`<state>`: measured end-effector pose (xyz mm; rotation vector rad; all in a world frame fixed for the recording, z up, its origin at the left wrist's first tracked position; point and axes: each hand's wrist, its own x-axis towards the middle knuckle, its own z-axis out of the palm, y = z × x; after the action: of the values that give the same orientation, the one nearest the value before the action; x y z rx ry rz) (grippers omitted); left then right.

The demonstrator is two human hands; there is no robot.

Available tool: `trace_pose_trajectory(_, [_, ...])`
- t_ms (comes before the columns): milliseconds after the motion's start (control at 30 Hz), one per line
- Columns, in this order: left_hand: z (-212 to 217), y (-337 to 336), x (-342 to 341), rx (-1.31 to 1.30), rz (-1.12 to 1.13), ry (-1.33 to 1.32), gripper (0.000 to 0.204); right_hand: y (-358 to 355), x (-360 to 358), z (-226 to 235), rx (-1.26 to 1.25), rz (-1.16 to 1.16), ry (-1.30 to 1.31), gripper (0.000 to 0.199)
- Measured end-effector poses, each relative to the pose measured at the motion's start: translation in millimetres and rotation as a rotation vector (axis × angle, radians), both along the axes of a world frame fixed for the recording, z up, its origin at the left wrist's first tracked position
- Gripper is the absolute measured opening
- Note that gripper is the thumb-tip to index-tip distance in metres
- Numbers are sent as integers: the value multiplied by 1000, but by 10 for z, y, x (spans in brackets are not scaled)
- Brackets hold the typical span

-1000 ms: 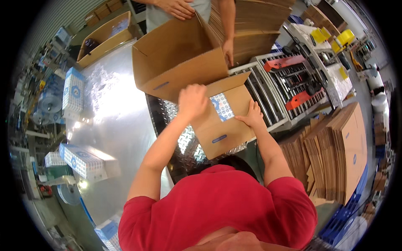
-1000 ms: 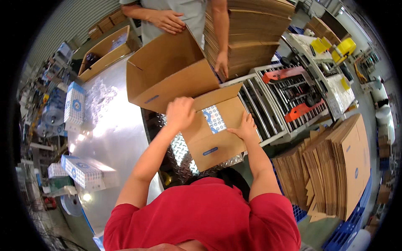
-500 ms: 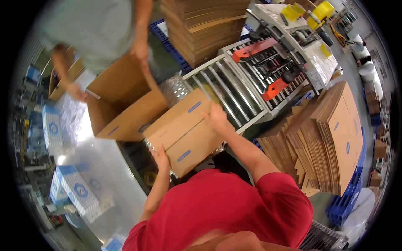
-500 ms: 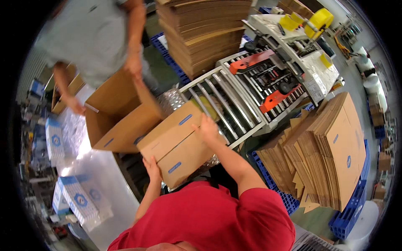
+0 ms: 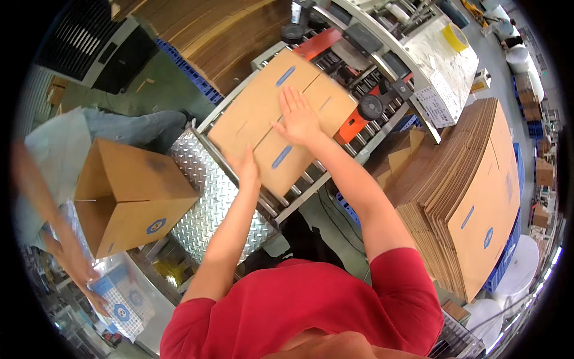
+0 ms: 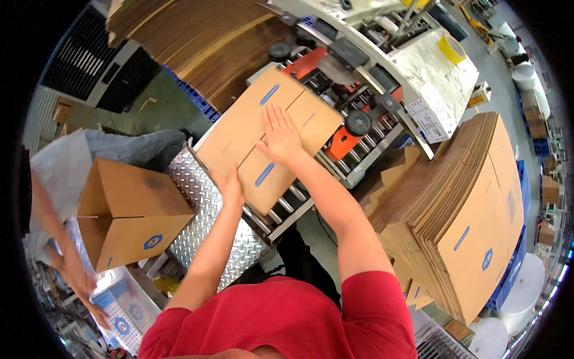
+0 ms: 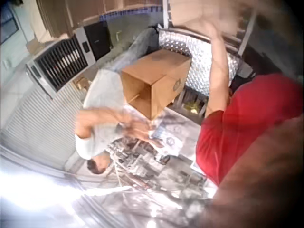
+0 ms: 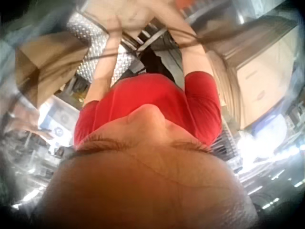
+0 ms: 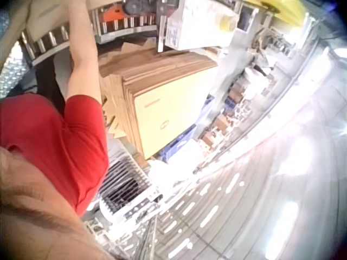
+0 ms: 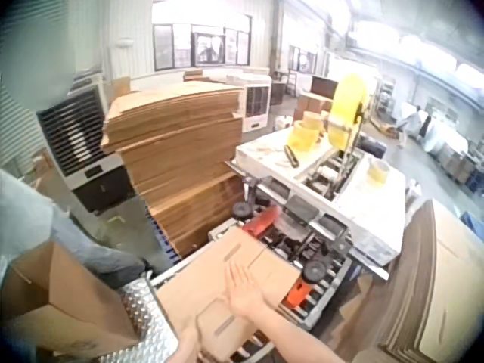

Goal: The person repeatedly picks up small blue and white product boxes from a metal table and places them into a larger brown cardboard box. They arrange the items in rows, close the box flaps, and then move the filled box to a conveyor belt. This cycle repeats with multiple boxes.

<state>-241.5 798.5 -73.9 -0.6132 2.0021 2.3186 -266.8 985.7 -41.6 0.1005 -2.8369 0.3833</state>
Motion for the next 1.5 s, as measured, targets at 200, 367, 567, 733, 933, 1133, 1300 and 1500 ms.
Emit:
trace_pose_trajectory(200, [74, 1186, -468, -27, -136, 200, 79, 751, -27, 124, -128, -62, -33, 63])
trace_pose_trajectory(367, [-329, 1413, -1087, -214, -292, 219, 83, -239, 1342, 240, -543, 60, 192, 44])
trace_pose_trajectory(567, [-408, 1108, -369, -249, -976, 36, 67, -26, 3537, 694, -279, -233, 100, 20])
trace_pose_trajectory(733, [-1161, -464, 1507, -543, -1670, -27, 39, 1120, 4603, 1972, 449, -984, 75, 68])
trace_pose_trajectory(933, [-318, -1345, 2367, -252, -1794, -309, 49, 734, 5118, 1738, 402, -1012, -50, 54])
trace_pose_trajectory(1133, [991, -1484, 2210, 383, -1569, -417, 52, -1713, 5030, 1484, 286, -705, 208, 55])
trace_pose_trajectory(1300, [1046, -1669, 2073, 244, -1225, -75, 25, -3325, 5096, 1160, -131, -345, -38, 65])
trace_pose_trajectory(1500, [1943, -3245, 1889, 60, -919, 324, 24, -2776, 4752, 1373, -169, -613, 288, 72])
